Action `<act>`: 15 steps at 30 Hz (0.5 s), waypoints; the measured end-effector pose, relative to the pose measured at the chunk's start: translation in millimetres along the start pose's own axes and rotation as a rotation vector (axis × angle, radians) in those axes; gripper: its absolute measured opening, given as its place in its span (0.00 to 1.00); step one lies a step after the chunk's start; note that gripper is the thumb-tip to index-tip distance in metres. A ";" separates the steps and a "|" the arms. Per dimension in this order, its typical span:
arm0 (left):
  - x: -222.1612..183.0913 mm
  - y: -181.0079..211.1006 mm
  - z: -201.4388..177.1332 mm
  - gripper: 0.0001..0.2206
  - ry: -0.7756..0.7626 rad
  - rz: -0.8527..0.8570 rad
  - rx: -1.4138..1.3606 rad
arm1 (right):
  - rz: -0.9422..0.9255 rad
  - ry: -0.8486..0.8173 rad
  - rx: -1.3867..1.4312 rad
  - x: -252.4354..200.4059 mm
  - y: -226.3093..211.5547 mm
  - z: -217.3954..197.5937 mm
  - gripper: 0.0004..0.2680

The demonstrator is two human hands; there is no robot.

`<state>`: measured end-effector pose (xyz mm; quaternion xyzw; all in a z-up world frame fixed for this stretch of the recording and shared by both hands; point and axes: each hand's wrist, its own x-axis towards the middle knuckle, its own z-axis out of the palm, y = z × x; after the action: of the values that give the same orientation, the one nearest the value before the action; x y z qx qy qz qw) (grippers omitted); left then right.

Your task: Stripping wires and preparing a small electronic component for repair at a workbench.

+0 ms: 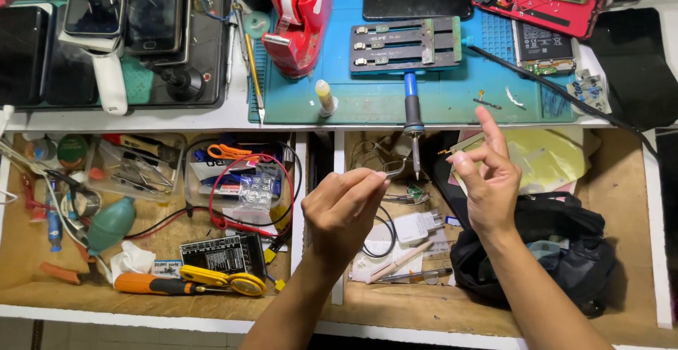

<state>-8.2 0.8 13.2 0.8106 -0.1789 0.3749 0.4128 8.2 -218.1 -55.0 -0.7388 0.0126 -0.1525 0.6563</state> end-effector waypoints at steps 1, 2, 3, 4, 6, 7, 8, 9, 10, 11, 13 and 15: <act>1.2 -1.2 -0.4 0.08 0.001 -0.006 -0.001 | 0.003 -0.003 -0.005 -0.1 -0.3 0.3 0.05; 2.4 -2.1 -1.0 0.07 0.006 -0.009 -0.031 | 0.005 -0.003 -0.013 -0.4 -0.7 0.6 0.05; 3.5 -3.0 -1.5 0.06 0.013 -0.012 -0.058 | 0.006 -0.005 -0.020 -0.3 -1.0 0.9 0.05; 3.8 -3.9 -2.1 0.06 0.015 -0.019 -0.058 | 0.009 -0.010 -0.025 -0.1 -1.6 1.8 0.05; 4.2 -5.4 -3.6 0.06 0.007 -0.040 -0.061 | -0.001 0.009 -0.008 -0.8 -3.1 3.3 0.05; 3.8 -6.8 -3.6 0.06 0.008 -0.047 -0.061 | 0.003 0.006 -0.012 -0.9 -1.7 2.7 0.05; 3.2 -8.1 -3.5 0.05 0.007 -0.051 -0.057 | 0.008 0.013 -0.001 -1.1 -0.4 1.9 0.05; 3.0 -9.4 -3.5 0.05 0.006 -0.054 -0.054 | 0.014 0.021 0.009 -1.2 0.8 1.2 0.05; 2.9 -10.5 -3.5 0.05 0.006 -0.059 -0.054 | 0.017 0.018 0.006 -1.0 3.4 -0.3 0.05; 2.9 -11.5 -3.8 0.05 0.002 -0.059 -0.042 | 0.022 0.032 0.027 -0.9 5.9 -1.6 0.05; 6.4 -10.8 -8.6 0.06 -0.002 -0.061 -0.028 | 0.028 0.045 0.047 0.7 1.1 -0.8 0.06; 13.7 -7.4 -16.8 0.04 -0.141 -0.012 -0.052 | 0.135 0.101 0.092 3.7 -13.5 2.8 0.06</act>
<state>-2.6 19.0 25.9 0.8249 -0.2123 0.3096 0.4226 9.9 -214.3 -41.3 -0.6967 0.0883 -0.1453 0.6970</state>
